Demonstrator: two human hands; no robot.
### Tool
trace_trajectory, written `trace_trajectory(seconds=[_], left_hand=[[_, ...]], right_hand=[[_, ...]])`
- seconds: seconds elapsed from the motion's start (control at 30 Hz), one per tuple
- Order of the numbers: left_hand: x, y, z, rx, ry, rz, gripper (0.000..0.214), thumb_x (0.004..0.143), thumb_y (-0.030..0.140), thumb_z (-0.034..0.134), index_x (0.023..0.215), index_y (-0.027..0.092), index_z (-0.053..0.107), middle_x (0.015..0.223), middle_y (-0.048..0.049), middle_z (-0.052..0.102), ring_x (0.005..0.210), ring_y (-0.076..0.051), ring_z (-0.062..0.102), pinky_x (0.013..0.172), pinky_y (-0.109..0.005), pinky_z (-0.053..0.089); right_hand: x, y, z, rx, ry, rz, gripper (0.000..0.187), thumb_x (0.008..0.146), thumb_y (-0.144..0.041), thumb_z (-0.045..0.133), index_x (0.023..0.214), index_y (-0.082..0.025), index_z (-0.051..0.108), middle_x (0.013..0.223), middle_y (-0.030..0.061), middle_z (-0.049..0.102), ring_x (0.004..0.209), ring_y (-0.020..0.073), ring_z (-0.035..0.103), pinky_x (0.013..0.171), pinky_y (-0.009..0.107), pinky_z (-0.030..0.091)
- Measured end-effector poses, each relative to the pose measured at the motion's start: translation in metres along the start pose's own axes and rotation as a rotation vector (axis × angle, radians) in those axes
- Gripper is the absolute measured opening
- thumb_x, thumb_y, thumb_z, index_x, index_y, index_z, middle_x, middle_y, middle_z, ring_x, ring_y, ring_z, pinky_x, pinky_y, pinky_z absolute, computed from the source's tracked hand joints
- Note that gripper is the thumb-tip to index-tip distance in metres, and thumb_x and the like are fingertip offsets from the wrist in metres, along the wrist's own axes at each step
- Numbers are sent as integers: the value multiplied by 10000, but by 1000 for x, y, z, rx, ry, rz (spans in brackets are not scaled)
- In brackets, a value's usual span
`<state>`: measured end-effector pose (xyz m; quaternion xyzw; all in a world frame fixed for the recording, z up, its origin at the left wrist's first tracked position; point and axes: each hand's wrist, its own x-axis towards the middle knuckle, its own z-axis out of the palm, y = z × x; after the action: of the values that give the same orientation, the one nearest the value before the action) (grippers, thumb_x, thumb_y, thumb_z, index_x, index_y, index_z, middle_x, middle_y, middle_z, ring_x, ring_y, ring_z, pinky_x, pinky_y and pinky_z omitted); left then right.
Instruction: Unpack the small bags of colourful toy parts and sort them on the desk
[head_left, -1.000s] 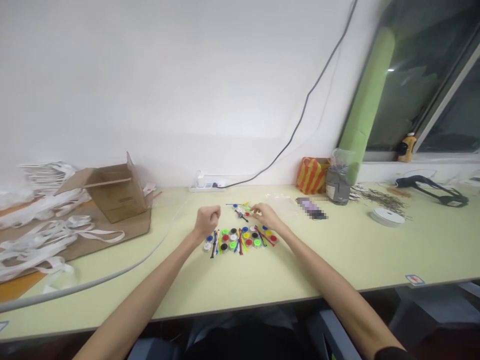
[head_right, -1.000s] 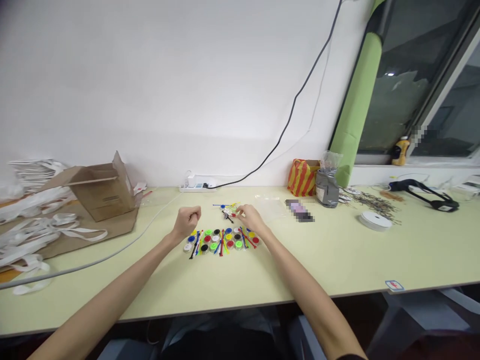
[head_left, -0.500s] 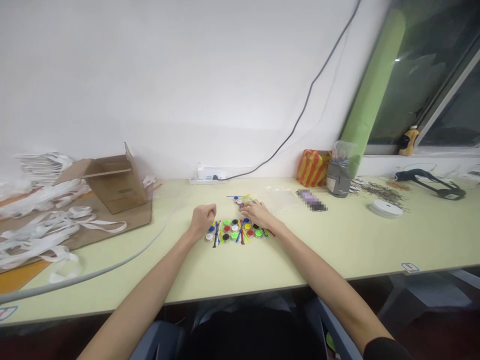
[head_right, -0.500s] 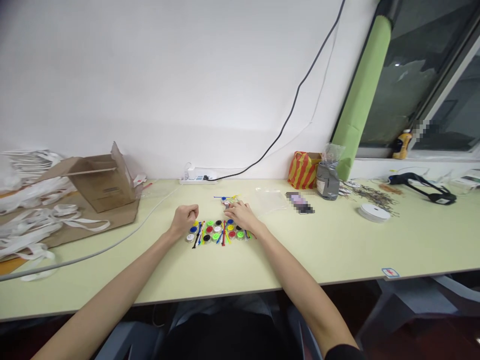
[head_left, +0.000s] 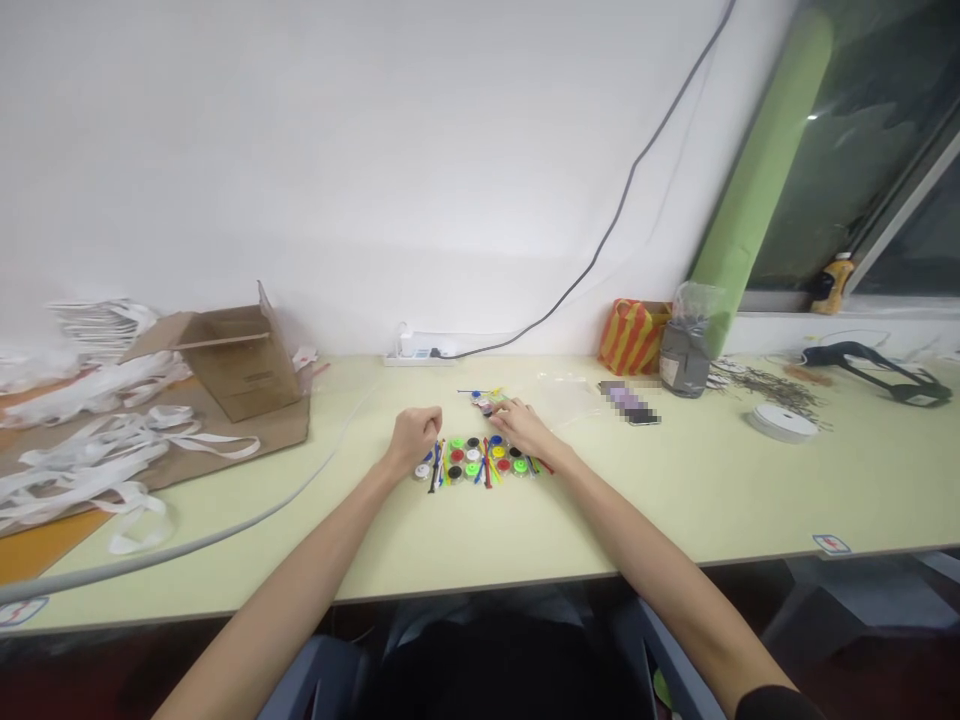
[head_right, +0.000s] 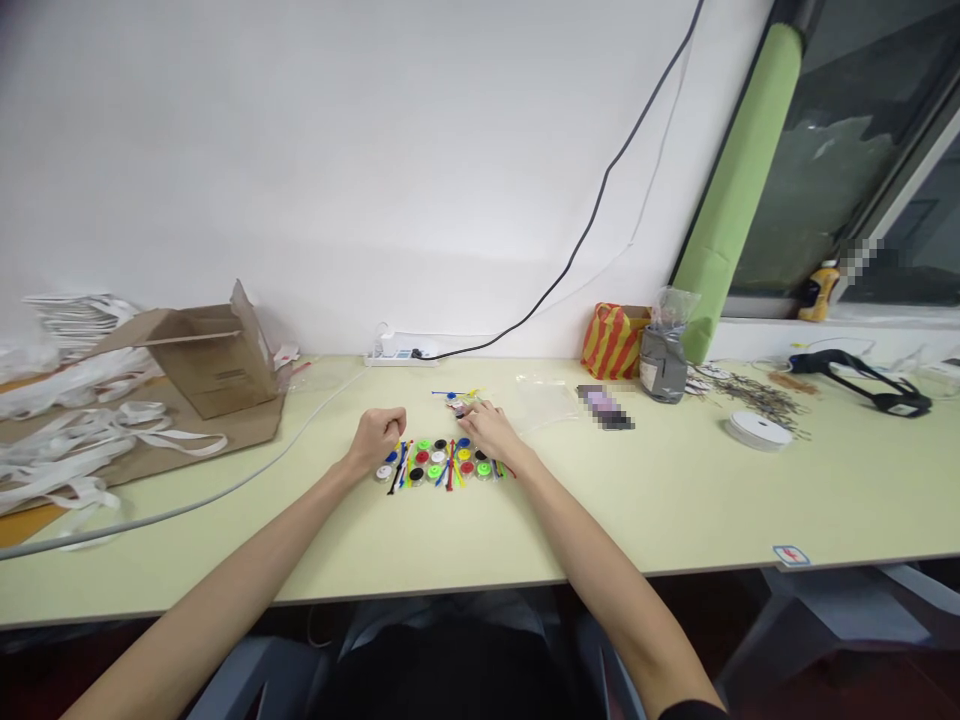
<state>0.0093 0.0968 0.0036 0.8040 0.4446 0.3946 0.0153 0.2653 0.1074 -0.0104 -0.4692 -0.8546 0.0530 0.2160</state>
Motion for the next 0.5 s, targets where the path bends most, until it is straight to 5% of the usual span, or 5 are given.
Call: trace_trajectory(seconds=[0.5], left_hand=[[4,6,5,11,-29,14,204,658,65,385,531,195,479,495,5,523,501,-142,482,577,-263,318]], right_hand=[[9,-6,4,-63,-21,-54,312,1034,-302,427,1209,-207,667,1370,109,576,1342,254,407,1111,478,287]])
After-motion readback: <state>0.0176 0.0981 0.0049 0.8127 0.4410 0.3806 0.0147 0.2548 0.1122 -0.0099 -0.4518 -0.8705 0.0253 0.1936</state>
